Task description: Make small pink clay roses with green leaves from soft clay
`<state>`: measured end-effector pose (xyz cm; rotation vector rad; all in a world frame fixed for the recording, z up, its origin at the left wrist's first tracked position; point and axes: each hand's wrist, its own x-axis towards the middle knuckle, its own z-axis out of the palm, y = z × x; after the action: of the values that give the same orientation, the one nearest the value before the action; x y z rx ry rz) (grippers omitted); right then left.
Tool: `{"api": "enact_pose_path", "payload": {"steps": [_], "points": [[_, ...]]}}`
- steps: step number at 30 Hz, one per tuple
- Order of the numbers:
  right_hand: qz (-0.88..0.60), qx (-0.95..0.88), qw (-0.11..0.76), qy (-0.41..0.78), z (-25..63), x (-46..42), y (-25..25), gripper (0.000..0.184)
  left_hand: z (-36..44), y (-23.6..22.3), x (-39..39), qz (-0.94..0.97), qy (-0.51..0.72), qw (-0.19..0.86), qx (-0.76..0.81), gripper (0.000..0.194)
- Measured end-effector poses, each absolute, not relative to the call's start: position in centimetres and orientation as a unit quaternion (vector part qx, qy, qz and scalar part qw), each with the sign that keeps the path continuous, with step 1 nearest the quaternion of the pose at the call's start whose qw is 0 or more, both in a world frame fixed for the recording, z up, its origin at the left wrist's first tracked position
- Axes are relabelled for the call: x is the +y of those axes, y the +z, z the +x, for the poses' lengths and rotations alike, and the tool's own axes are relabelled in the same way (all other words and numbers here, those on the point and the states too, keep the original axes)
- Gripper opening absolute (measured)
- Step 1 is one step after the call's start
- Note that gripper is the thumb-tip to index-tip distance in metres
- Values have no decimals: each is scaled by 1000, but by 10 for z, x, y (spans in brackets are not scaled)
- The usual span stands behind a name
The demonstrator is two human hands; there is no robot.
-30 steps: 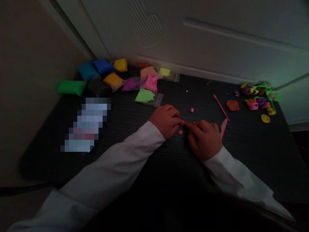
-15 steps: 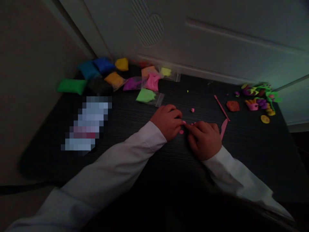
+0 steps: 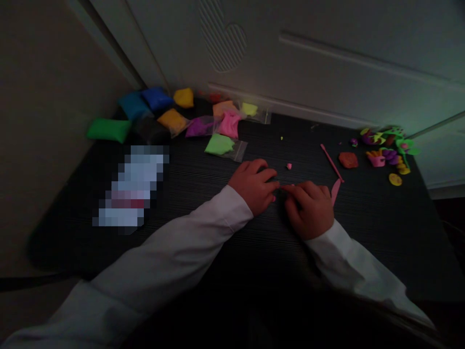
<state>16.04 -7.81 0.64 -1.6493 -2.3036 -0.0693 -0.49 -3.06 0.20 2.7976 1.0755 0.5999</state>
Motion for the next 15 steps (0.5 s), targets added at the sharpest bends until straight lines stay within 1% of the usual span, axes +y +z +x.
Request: {"api": "enact_pose_path", "payload": {"steps": [3, 7, 10, 15], "points": [[-575, -802, 163, -20, 161, -77, 7, 23, -4, 1, -32, 913, 196, 40, 357, 27], [-577, -796, 179, -21, 161, -76, 7, 23, -8, -4, -27, 905, 234, 87, 345, 24], [-580, -791, 195, -14, 162, -75, 7, 23, -10, -6, -24, 899, 264, 108, 333, 28], [-582, -787, 207, 0, 163, -75, 7, 22, -9, -2, -29, 912, 212, 83, 341, 30]]}}
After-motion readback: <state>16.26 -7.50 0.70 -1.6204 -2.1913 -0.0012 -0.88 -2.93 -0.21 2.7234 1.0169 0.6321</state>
